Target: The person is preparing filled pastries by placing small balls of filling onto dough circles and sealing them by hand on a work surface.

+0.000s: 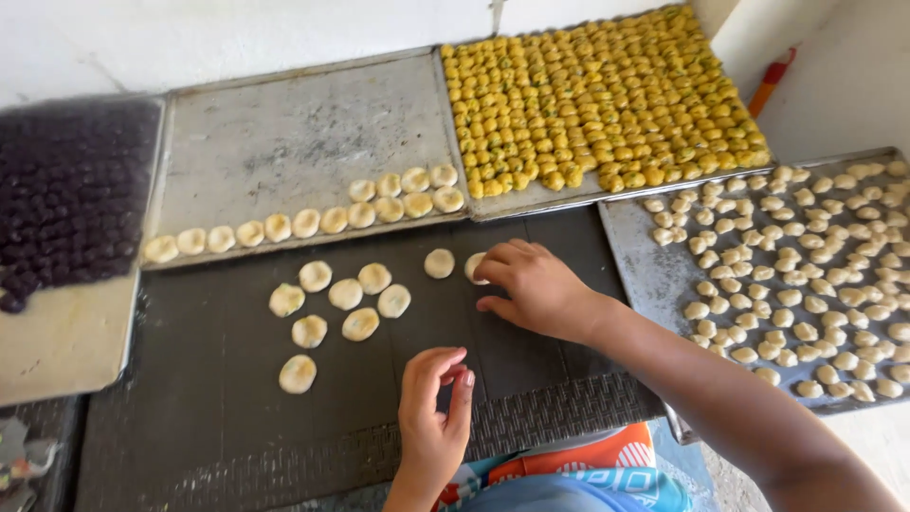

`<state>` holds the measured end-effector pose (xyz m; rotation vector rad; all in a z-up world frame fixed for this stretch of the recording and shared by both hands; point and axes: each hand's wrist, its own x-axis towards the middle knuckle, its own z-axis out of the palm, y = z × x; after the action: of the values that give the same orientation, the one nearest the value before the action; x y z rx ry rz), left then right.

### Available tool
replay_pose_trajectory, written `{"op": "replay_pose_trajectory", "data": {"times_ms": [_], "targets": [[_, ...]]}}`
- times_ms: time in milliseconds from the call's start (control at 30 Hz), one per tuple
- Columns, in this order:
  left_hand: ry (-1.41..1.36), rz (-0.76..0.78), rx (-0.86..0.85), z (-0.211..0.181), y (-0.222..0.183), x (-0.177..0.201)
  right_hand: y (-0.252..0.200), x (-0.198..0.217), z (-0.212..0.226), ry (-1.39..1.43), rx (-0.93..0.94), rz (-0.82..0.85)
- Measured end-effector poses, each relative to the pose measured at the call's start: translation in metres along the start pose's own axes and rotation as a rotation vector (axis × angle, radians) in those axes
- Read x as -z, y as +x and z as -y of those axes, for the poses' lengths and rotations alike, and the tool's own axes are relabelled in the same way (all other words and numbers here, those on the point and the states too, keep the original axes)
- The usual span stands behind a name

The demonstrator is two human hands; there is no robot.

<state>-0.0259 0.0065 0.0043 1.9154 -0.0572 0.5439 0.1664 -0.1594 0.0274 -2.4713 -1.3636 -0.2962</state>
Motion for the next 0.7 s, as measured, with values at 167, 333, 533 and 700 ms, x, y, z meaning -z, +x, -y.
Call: {"op": "replay_pose_trajectory", "data": {"times_ms": [167,333,533,700], "targets": [[0.064,-0.098,-0.011,0.010,-0.004,-0.007,-0.045,0.025,-0.058,0.087,-0.257,-0.136],[0.091,-0.047,-0.032,0.014,-0.003,-0.015,-0.125,0.079,-0.101,-0.027,-0.664,-0.009],[0.234,0.303,-0.363,0.002,0.089,0.003,-0.153,0.093,-0.062,-0.187,-0.317,-0.151],[0.443,0.342,-0.428,0.047,0.223,-0.028,-0.113,0.042,-0.129,-0.446,-0.317,-0.247]]}}
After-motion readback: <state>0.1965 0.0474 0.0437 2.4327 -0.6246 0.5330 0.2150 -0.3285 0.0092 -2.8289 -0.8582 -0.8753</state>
